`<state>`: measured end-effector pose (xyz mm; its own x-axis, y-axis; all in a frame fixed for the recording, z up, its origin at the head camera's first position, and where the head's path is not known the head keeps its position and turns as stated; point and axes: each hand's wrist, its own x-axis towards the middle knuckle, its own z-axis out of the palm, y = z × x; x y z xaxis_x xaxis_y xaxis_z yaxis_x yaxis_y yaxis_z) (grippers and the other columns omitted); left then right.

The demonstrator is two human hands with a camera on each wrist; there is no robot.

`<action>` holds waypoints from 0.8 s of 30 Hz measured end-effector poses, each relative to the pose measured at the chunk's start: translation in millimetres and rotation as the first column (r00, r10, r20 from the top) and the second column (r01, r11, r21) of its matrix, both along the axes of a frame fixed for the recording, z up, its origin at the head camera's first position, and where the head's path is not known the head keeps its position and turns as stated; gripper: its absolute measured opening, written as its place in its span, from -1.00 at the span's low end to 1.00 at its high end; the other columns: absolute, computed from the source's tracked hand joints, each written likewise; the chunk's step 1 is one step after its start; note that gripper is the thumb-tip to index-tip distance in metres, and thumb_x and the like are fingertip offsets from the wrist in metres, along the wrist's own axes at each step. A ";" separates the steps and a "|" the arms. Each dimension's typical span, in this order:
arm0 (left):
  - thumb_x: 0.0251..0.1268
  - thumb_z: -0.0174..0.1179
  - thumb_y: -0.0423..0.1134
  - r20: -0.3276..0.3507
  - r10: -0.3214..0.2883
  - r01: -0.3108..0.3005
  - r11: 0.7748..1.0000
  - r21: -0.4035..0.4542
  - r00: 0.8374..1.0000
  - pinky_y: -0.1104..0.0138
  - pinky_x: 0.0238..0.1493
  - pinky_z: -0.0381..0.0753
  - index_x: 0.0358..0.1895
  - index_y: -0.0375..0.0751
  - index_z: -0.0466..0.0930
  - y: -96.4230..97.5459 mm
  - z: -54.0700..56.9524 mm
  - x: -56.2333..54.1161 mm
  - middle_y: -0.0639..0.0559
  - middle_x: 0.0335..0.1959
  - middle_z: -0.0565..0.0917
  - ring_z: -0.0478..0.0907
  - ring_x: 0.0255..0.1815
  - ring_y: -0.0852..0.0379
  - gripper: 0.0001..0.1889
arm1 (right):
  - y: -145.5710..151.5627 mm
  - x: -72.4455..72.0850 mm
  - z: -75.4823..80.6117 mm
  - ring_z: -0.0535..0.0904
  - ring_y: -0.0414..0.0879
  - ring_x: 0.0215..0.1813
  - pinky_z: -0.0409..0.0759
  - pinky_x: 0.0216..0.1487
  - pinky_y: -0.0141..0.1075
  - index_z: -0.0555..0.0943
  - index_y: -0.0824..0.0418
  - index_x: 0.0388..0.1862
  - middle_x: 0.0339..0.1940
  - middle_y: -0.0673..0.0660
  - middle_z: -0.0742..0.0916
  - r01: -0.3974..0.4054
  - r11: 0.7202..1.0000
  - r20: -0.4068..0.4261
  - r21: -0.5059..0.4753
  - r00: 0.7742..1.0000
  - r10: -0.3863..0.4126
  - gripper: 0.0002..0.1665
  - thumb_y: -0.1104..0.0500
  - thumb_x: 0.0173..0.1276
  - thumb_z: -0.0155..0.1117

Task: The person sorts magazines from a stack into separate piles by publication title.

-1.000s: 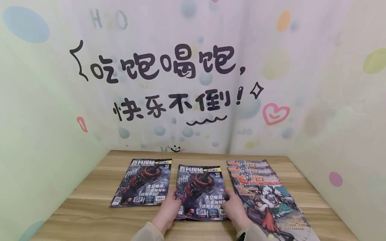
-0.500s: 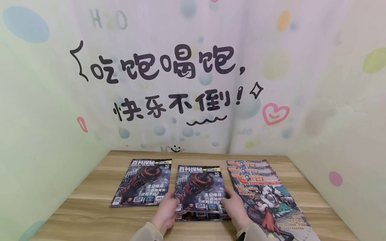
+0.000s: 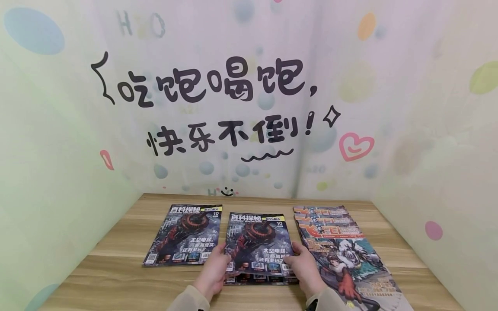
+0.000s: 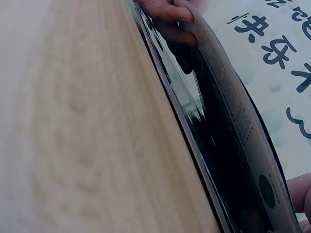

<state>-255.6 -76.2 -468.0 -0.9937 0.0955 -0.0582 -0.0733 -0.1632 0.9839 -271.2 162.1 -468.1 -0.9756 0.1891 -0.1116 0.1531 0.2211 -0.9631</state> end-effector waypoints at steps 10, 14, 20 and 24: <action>0.32 -0.19 -0.47 -0.001 0.014 -0.014 0.993 -0.116 1.000 0.06 -0.11 0.61 0.43 -0.56 -0.20 -1.8 1.3 -2.5 -0.59 0.28 0.17 0.53 -0.04 -0.14 -0.35 | 2.9 -0.1 -1.0 0.19 0.37 0.36 0.17 0.33 0.21 0.15 0.54 0.40 0.33 0.53 0.32 -0.015 1.000 0.022 -0.015 1.000 0.015 -0.17 0.37 0.20 0.25; 0.31 -0.15 -0.46 0.003 0.025 -0.024 0.989 -0.145 1.000 -0.04 -0.01 0.54 0.44 -0.54 -0.15 -1.7 0.5 -2.8 -0.59 0.33 0.09 0.34 0.18 -0.33 -0.34 | 3.7 0.9 -0.5 0.21 0.37 0.34 0.21 0.31 0.20 0.18 0.54 0.39 0.32 0.54 0.33 -0.021 1.000 0.022 -0.020 1.000 0.021 -0.19 0.36 0.21 0.26; 0.34 -0.12 -0.42 0.007 0.036 -0.034 0.988 -0.150 0.999 -0.04 -0.08 0.56 0.44 -0.52 -0.13 -1.4 -1.1 -2.8 -0.60 0.34 0.06 0.31 0.19 -0.37 -0.34 | 3.9 1.5 -0.3 0.27 0.32 0.28 0.26 0.28 0.19 0.24 0.53 0.37 0.27 0.52 0.38 -0.023 1.000 0.019 -0.011 1.000 0.023 -0.23 0.36 0.21 0.27; 0.36 -0.12 -0.40 -0.009 0.023 -0.024 0.987 -0.156 1.000 -0.05 -0.06 0.56 0.43 -0.53 -0.12 -2.4 -1.2 -2.3 -0.63 0.32 0.08 0.35 0.17 -0.35 -0.36 | 3.7 1.9 -0.3 0.27 0.30 0.27 0.25 0.27 0.19 0.24 0.54 0.37 0.26 0.51 0.39 -0.026 1.000 0.010 -0.006 1.000 0.026 -0.24 0.37 0.20 0.25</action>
